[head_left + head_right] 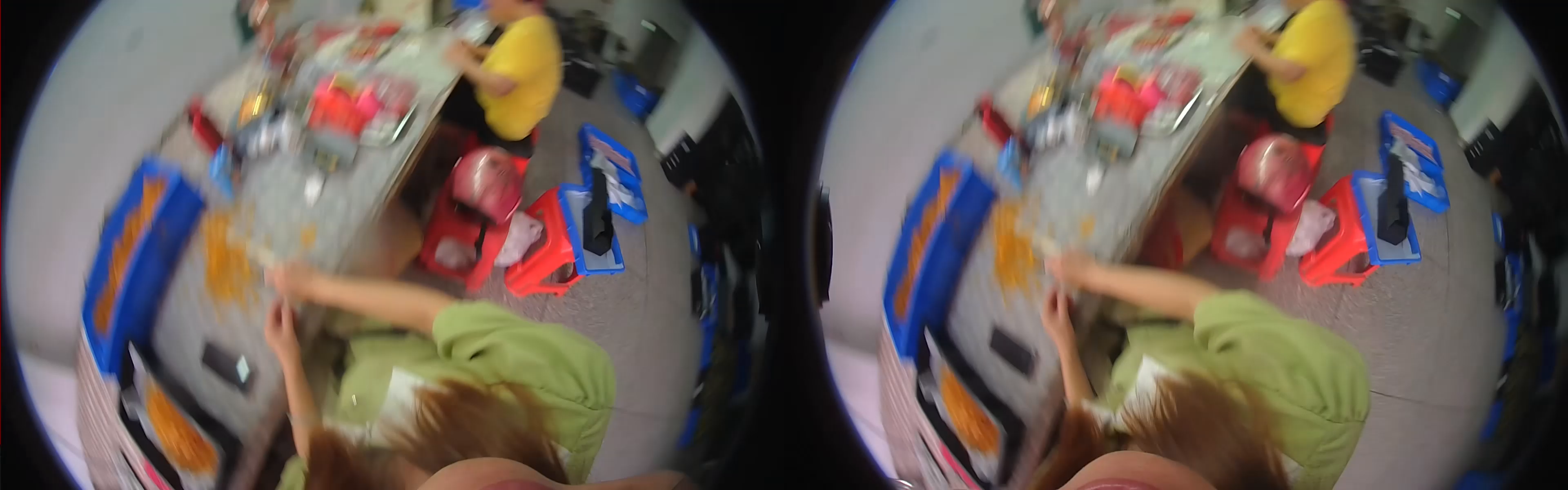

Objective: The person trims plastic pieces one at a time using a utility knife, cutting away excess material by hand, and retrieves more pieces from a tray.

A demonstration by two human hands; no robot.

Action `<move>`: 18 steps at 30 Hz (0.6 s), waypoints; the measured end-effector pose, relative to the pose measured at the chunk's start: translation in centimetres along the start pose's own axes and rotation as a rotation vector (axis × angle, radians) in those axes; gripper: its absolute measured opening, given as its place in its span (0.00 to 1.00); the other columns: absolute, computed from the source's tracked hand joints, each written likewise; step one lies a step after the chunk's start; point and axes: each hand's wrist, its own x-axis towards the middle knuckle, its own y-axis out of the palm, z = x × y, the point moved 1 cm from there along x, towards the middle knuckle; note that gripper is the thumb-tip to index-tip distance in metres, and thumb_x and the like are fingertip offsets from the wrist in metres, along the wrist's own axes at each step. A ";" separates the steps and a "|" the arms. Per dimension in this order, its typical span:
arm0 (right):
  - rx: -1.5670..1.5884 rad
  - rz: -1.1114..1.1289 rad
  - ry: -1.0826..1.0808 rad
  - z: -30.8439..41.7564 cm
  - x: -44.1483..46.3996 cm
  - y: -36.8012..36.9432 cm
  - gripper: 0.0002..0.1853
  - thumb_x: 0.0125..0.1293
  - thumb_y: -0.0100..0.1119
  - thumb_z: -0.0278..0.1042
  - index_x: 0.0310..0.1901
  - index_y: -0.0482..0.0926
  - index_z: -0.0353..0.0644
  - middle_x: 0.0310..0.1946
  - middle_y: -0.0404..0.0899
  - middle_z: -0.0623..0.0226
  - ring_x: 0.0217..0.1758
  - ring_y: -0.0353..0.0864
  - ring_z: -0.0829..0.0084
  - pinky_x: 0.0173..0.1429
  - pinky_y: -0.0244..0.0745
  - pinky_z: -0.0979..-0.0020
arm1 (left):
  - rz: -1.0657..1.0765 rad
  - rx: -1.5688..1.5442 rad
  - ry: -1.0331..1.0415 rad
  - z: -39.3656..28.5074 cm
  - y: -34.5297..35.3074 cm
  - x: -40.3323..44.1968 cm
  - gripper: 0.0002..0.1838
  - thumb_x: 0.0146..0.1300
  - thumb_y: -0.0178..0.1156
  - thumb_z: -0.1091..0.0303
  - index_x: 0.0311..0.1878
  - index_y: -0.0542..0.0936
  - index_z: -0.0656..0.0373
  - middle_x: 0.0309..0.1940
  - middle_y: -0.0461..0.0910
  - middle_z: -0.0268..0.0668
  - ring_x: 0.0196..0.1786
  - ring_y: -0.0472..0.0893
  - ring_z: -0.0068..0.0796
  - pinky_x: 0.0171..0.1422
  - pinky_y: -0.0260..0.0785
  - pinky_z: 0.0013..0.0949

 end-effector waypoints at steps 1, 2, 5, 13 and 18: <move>0.042 0.092 -0.051 -4.7 -12.7 6.3 0.07 0.56 0.50 0.37 0.31 0.75 0.45 0.24 0.77 0.55 0.28 0.79 0.55 0.30 0.72 0.57 | 0.045 -0.091 -0.317 4.8 4.7 -10.1 0.11 0.63 0.56 0.67 0.46 0.78 0.62 0.24 0.74 0.27 0.24 0.69 0.14 0.28 0.61 0.19; 0.145 0.146 0.023 -5.2 -25.6 4.0 0.06 0.55 0.51 0.36 0.30 0.74 0.45 0.23 0.77 0.56 0.27 0.79 0.56 0.28 0.72 0.58 | -0.063 -0.252 -0.538 1.7 10.3 -20.2 0.11 0.64 0.55 0.67 0.46 0.79 0.62 0.24 0.74 0.28 0.25 0.70 0.15 0.29 0.61 0.20; -0.053 0.356 0.128 0.2 -26.0 1.5 0.06 0.57 0.50 0.34 0.31 0.75 0.43 0.24 0.80 0.57 0.26 0.82 0.57 0.28 0.76 0.61 | -0.043 -0.228 -0.670 0.4 7.2 -22.4 0.12 0.66 0.53 0.67 0.47 0.77 0.65 0.28 0.77 0.31 0.31 0.75 0.17 0.37 0.67 0.22; 0.047 0.232 0.109 -0.2 -20.5 -2.1 0.05 0.58 0.54 0.34 0.32 0.74 0.43 0.24 0.79 0.58 0.29 0.80 0.55 0.32 0.74 0.58 | -0.444 -1.165 -0.791 2.2 5.2 -19.2 0.11 0.69 0.49 0.60 0.32 0.69 0.55 0.17 0.62 0.26 0.23 0.64 0.18 0.30 0.58 0.23; 0.301 0.331 0.505 -6.6 -17.3 -2.7 0.09 0.56 0.61 0.38 0.32 0.77 0.40 0.20 0.76 0.63 0.24 0.75 0.69 0.31 0.69 0.66 | -0.401 -1.683 -0.777 1.5 1.9 -20.6 0.12 0.72 0.44 0.60 0.32 0.68 0.54 0.18 0.57 0.25 0.23 0.62 0.18 0.27 0.54 0.21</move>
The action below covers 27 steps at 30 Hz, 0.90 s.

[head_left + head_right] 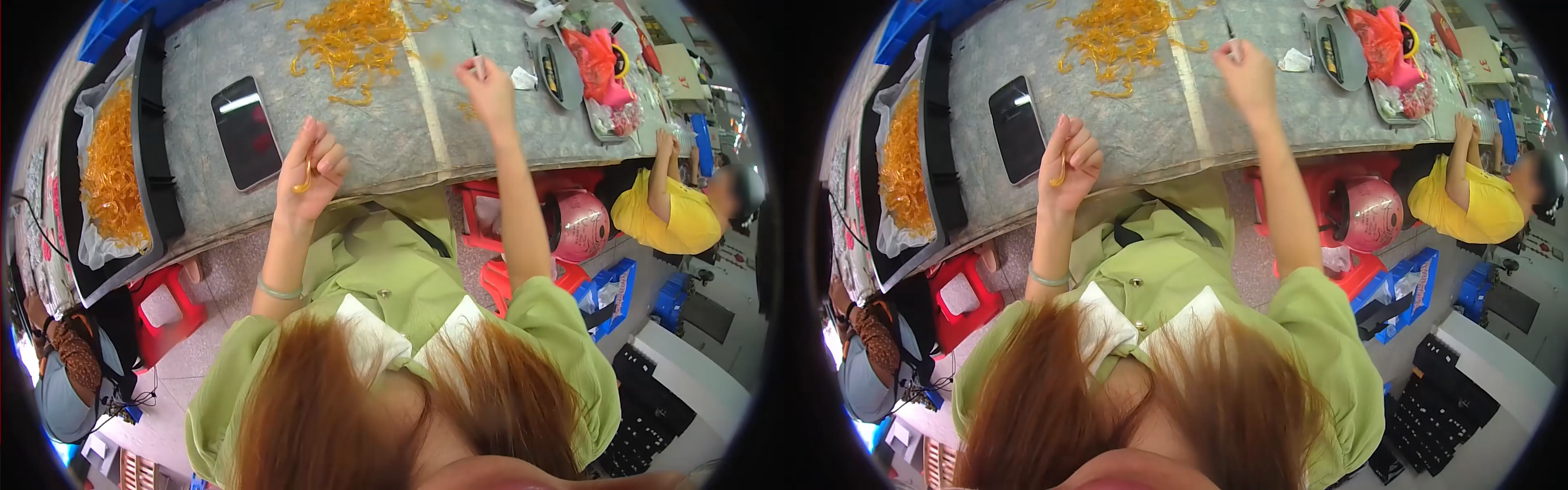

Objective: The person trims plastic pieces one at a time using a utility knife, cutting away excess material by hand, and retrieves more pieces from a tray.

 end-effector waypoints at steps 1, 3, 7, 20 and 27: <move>0.008 0.066 0.031 -1.1 1.4 -0.5 0.10 0.55 0.61 0.37 0.33 0.77 0.40 0.19 0.75 0.65 0.24 0.74 0.72 0.31 0.68 0.67 | -0.084 -0.020 -0.046 0.1 0.1 -0.3 0.11 0.72 0.44 0.61 0.35 0.69 0.56 0.19 0.58 0.26 0.24 0.62 0.18 0.27 0.55 0.21; 0.006 0.161 0.052 -2.3 3.7 -0.6 0.09 0.56 0.60 0.36 0.34 0.78 0.39 0.19 0.74 0.69 0.23 0.72 0.76 0.29 0.66 0.70 | -0.241 -0.057 -0.140 0.5 1.1 -0.7 0.10 0.72 0.44 0.62 0.39 0.70 0.58 0.22 0.61 0.27 0.26 0.64 0.18 0.27 0.57 0.19; -0.125 0.281 -0.023 -2.5 5.5 1.2 0.11 0.57 0.60 0.37 0.36 0.79 0.38 0.22 0.75 0.73 0.26 0.71 0.81 0.31 0.64 0.75 | -0.278 -0.001 -0.336 1.3 0.9 -0.3 0.08 0.69 0.49 0.64 0.45 0.71 0.56 0.28 0.69 0.28 0.28 0.68 0.16 0.28 0.60 0.17; 0.702 0.431 0.524 1.7 -2.3 0.1 0.12 0.63 0.55 0.34 0.41 0.76 0.33 0.30 0.78 0.64 0.37 0.80 0.69 0.40 0.75 0.74 | -0.319 0.008 -0.129 1.4 0.1 1.5 0.18 0.71 0.43 0.52 0.30 0.68 0.55 0.25 0.60 0.28 0.28 0.60 0.22 0.33 0.57 0.25; 1.234 0.261 0.732 -1.4 -4.8 2.5 0.10 0.66 0.51 0.29 0.42 0.72 0.29 0.44 0.77 0.48 0.52 0.77 0.54 0.60 0.73 0.55 | -0.223 -0.077 -0.194 0.1 0.0 1.3 0.13 0.73 0.41 0.61 0.42 0.71 0.59 0.24 0.58 0.28 0.24 0.59 0.18 0.27 0.56 0.19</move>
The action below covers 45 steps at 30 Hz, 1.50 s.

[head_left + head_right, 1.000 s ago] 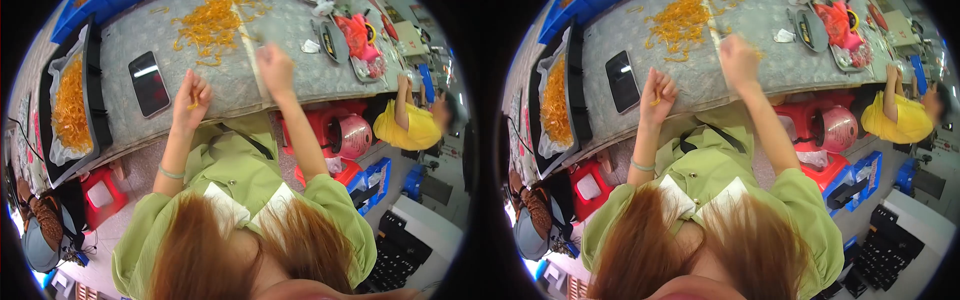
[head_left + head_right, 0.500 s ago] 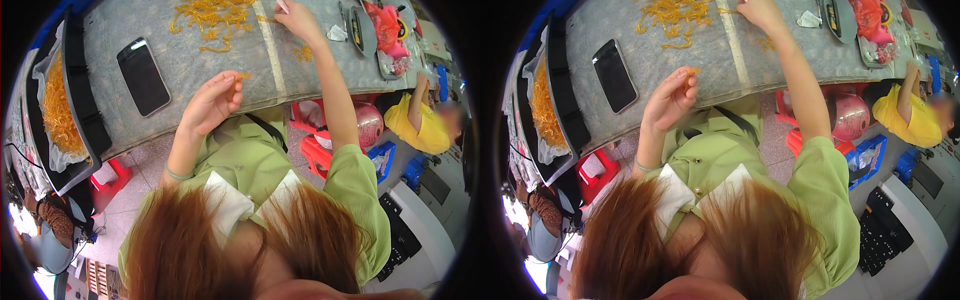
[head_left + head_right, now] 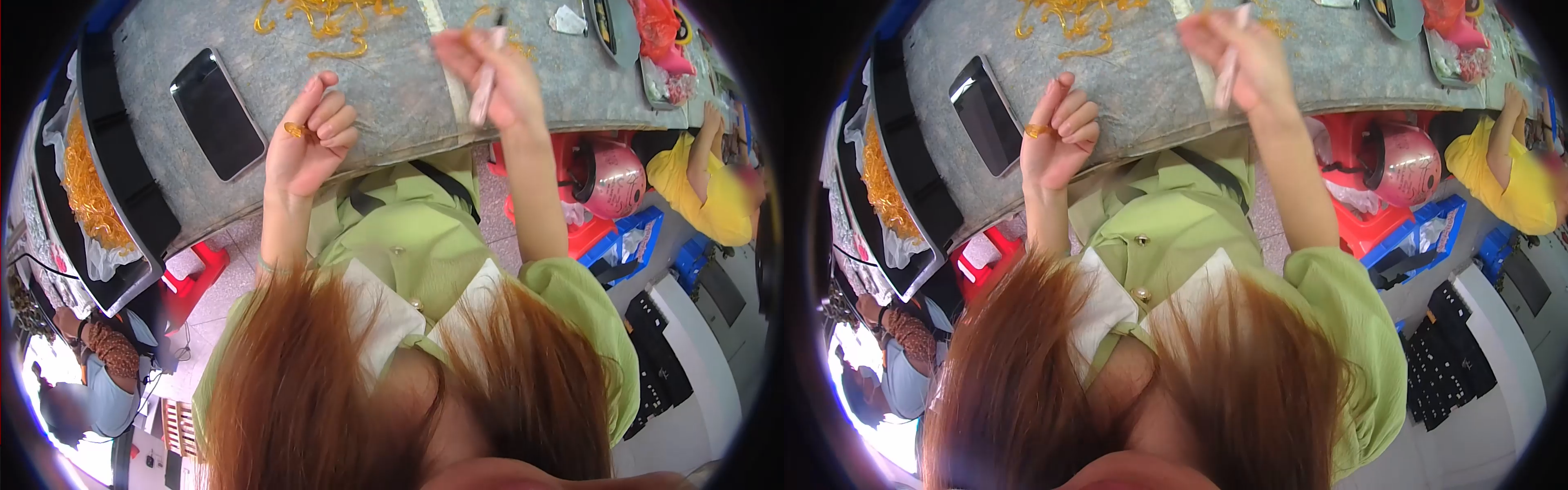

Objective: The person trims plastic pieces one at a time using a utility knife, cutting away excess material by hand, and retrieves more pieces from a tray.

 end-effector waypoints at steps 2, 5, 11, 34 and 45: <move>0.033 -0.091 -0.190 1.2 0.5 -2.3 0.09 0.66 0.50 0.29 0.41 0.72 0.30 0.44 0.77 0.47 0.52 0.77 0.54 0.60 0.72 0.55 | 0.000 0.028 -0.007 -0.1 0.2 -0.1 0.12 0.73 0.41 0.64 0.47 0.70 0.61 0.24 0.58 0.28 0.23 0.59 0.16 0.24 0.56 0.17; -0.051 -0.019 -0.091 1.8 -3.1 -2.4 0.08 0.67 0.50 0.30 0.41 0.72 0.33 0.43 0.77 0.48 0.52 0.77 0.54 0.60 0.72 0.54 | -0.073 0.100 0.004 0.3 0.4 -0.2 0.09 0.71 0.43 0.69 0.49 0.68 0.62 0.27 0.60 0.30 0.23 0.60 0.13 0.21 0.56 0.15; 0.076 -0.168 -0.063 -0.6 -5.8 -2.5 0.07 0.65 0.53 0.29 0.43 0.73 0.37 0.38 0.79 0.55 0.43 0.81 0.63 0.48 0.79 0.64 | -0.208 0.367 -0.008 1.8 1.1 0.6 0.09 0.68 0.49 0.71 0.49 0.70 0.63 0.33 0.67 0.32 0.21 0.60 0.10 0.21 0.53 0.14; 0.051 -0.032 -0.055 -2.9 -8.0 1.3 0.10 0.62 0.56 0.23 0.44 0.76 0.33 0.23 0.69 0.77 0.20 0.59 0.89 0.22 0.52 0.83 | -0.326 1.162 0.161 7.1 3.6 2.9 0.08 0.60 0.61 0.68 0.39 0.78 0.62 0.20 0.74 0.25 0.19 0.66 0.09 0.21 0.54 0.16; -0.431 -0.122 -0.033 -1.1 -12.0 -5.2 0.22 0.65 0.51 0.26 0.60 0.64 0.35 0.35 0.68 0.71 0.26 0.66 0.85 0.26 0.63 0.81 | -0.407 1.608 0.068 6.8 3.1 3.9 0.08 0.55 0.61 0.71 0.38 0.80 0.63 0.24 0.77 0.31 0.25 0.71 0.16 0.29 0.65 0.22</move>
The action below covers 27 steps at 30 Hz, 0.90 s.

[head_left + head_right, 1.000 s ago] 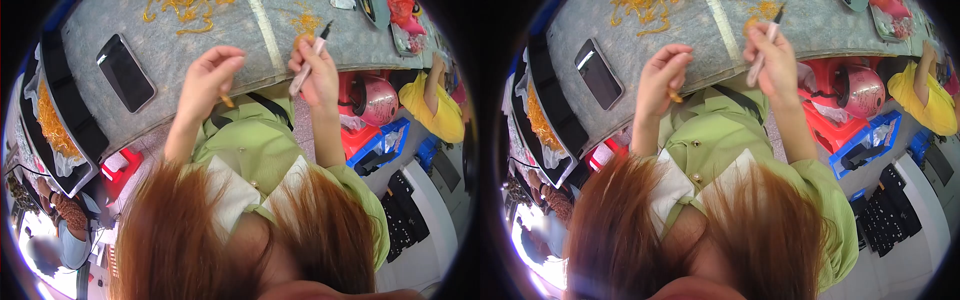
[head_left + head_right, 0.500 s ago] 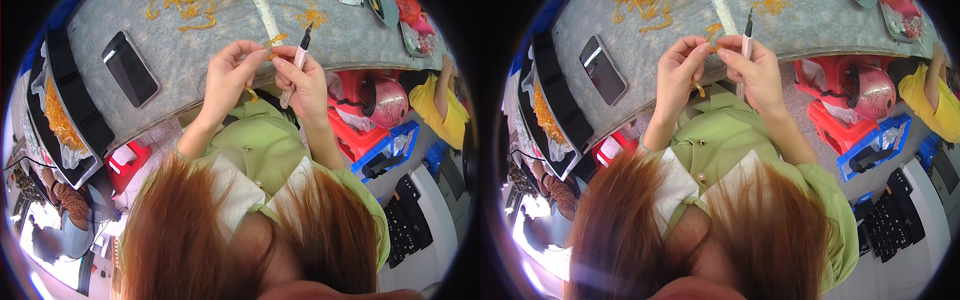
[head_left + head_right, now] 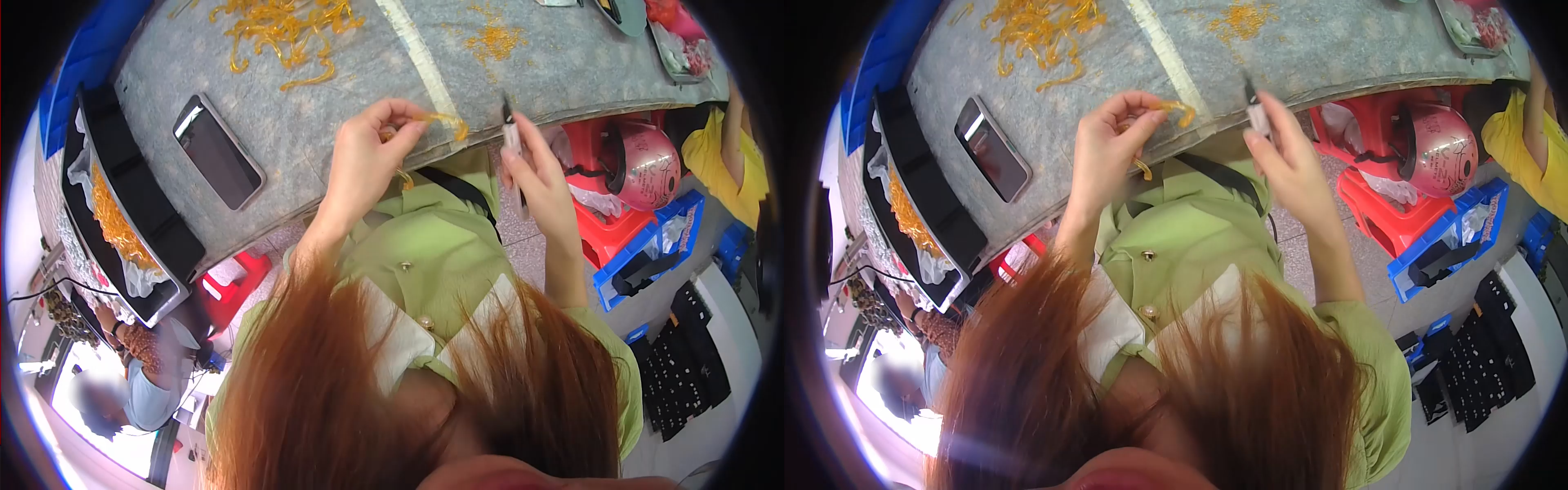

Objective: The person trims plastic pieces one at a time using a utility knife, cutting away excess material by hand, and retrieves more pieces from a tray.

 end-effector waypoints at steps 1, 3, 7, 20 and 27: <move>-0.067 0.041 -0.014 0.0 -0.4 -0.2 0.22 0.65 0.53 0.27 0.60 0.64 0.35 0.36 0.67 0.71 0.27 0.67 0.85 0.26 0.64 0.81 | -0.006 0.041 0.005 -0.2 0.2 0.0 0.08 0.55 0.61 0.71 0.38 0.80 0.63 0.25 0.77 0.32 0.25 0.71 0.18 0.30 0.66 0.23; -0.204 0.079 0.099 1.1 -1.3 0.1 0.20 0.63 0.53 0.25 0.57 0.69 0.37 0.37 0.71 0.67 0.32 0.73 0.81 0.32 0.70 0.78 | -0.022 0.126 0.014 -0.5 0.6 0.0 0.08 0.55 0.62 0.71 0.38 0.80 0.63 0.26 0.77 0.35 0.25 0.72 0.21 0.30 0.66 0.25; -0.657 -0.012 -0.228 0.7 -1.3 1.5 0.18 0.60 0.53 0.24 0.54 0.72 0.40 0.39 0.74 0.57 0.36 0.78 0.60 0.37 0.72 0.66 | -0.023 0.300 0.134 -0.4 1.1 0.2 0.08 0.56 0.62 0.71 0.37 0.79 0.65 0.28 0.74 0.32 0.29 0.71 0.17 0.34 0.66 0.23; -0.808 -0.054 -0.374 0.6 -0.7 2.7 0.18 0.59 0.54 0.23 0.53 0.74 0.44 0.36 0.75 0.61 0.34 0.78 0.58 0.35 0.74 0.63 | -0.029 0.444 0.217 -0.8 2.0 0.6 0.08 0.55 0.62 0.70 0.36 0.79 0.63 0.26 0.73 0.37 0.28 0.71 0.28 0.34 0.67 0.30; -0.811 -0.049 -0.396 0.6 -0.3 2.8 0.18 0.59 0.54 0.23 0.53 0.74 0.44 0.36 0.75 0.61 0.33 0.78 0.58 0.35 0.74 0.62 | -0.028 0.429 0.236 -0.7 2.0 0.6 0.08 0.55 0.62 0.71 0.37 0.79 0.64 0.26 0.72 0.35 0.27 0.70 0.23 0.33 0.66 0.27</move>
